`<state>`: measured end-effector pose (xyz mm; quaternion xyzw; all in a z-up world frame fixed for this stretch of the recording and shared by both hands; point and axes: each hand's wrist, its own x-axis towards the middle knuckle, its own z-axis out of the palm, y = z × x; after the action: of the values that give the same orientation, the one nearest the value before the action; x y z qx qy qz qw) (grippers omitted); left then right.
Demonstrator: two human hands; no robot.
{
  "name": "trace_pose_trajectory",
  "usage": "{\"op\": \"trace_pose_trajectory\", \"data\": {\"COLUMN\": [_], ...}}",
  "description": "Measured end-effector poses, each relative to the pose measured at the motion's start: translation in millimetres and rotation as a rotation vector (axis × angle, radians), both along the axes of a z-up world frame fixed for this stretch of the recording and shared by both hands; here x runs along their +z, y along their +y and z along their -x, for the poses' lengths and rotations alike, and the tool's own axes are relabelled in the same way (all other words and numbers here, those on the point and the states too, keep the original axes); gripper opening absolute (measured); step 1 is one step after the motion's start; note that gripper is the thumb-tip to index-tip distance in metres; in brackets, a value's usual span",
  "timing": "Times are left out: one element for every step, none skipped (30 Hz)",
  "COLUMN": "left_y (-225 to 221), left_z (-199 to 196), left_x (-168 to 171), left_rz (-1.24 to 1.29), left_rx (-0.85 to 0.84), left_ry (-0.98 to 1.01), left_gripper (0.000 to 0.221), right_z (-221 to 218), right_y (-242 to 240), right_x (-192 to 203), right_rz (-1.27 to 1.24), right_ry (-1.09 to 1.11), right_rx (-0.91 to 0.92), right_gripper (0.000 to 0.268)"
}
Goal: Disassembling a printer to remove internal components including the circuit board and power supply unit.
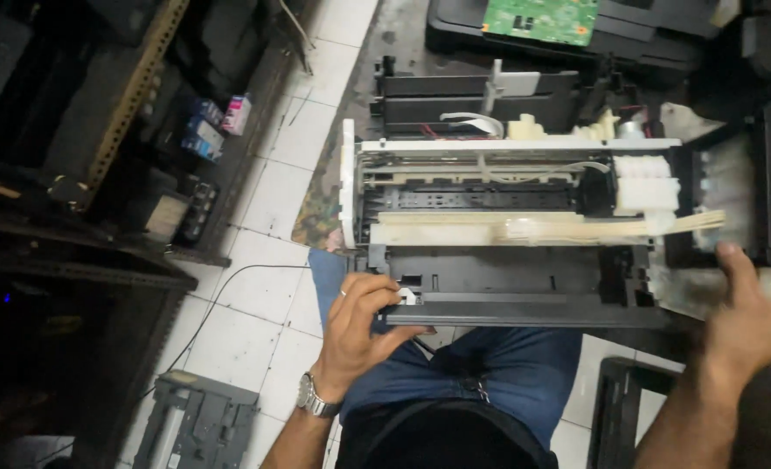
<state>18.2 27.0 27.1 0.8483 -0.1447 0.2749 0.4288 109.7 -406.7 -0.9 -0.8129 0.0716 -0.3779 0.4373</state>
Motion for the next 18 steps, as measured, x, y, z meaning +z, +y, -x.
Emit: {"op": "trace_pose_trajectory", "data": {"left_y": [0.6,0.8,1.2,1.9,2.9,3.5,5.4,6.1,6.7,9.9,13.1,16.8,21.0,24.4,27.6,27.5,27.5,27.2], "left_z": [0.0,0.5,0.8,-0.3,-1.6,-3.1,-3.6,-4.6,-6.2,-7.2,-8.6,-11.0,-11.2,-10.6,-10.2,-10.3,-10.2,-9.2], "left_x": [2.2,3.9,5.7,5.7,5.5,4.1,8.8,14.1,19.3,22.2,24.9,27.4,20.9,15.0,9.0,3.9,-1.1,-5.5], "left_rz": [-0.005,-0.017,-0.028,-0.031,-0.022,-0.012,-0.012,-0.004,0.005,0.007,-0.007,-0.022,-0.021,-0.031,-0.040,-0.042,-0.032,-0.020], "left_rx": [0.008,0.007,0.005,0.017,0.000,-0.018,-0.006,-0.020,-0.034,-0.029,-0.038,-0.050,-0.048,-0.020,0.008,0.006,0.028,0.049], "left_ry": [0.000,-0.008,-0.016,-0.015,-0.013,-0.012,-0.011,-0.006,0.000,0.003,0.005,0.004,0.005,0.037,0.069,0.070,0.052,0.036], "left_gripper": [0.057,0.056,0.056,0.056,0.053,0.049,0.049,0.049,0.049,0.049,0.049,0.050,0.050,0.050,0.050,0.050,0.050,0.049], "right_z": [2.7,5.0,7.1,10.4,13.5,16.4,15.8,15.9,15.4,12.5,9.3,6.3,7.5,10.0,12.3,12.0,11.8,12.6], "right_y": [-6.3,-12.9,-19.4,-21.2,-22.9,-25.3,-29.5,-35.1,-41.0,-24.7,-8.2,8.6,18.1,26.8,35.2,28.7,22.3,15.5], "right_x": [-8.0,-15.8,-23.7,-23.5,-23.5,-23.6,-26.6,-28.5,-30.3,-15.8,-1.4,12.5,21.7,31.3,40.9,34.4,28.0,22.9], "right_rz": [-0.005,0.019,0.044,0.042,0.366,0.683,0.684,0.799,0.913,0.916,0.366,-0.215,-0.214,-0.309,-0.405,-0.407,-0.334,-0.259], "right_ry": [0.000,0.089,0.177,0.178,0.212,0.242,0.240,0.337,0.434,0.435,0.472,0.489,0.490,0.567,0.644,0.645,0.622,0.599], "right_rx": [0.008,-0.020,-0.048,-0.036,-0.012,0.022,0.033,-0.011,-0.056,-0.050,-0.040,0.004,0.005,-0.003,-0.011,-0.012,0.061,0.133], "right_gripper": [0.029,0.024,0.025,0.025,0.007,0.029,0.029,0.057,0.087,0.087,0.045,0.025,0.025,0.031,0.038,0.038,0.040,0.041]}}
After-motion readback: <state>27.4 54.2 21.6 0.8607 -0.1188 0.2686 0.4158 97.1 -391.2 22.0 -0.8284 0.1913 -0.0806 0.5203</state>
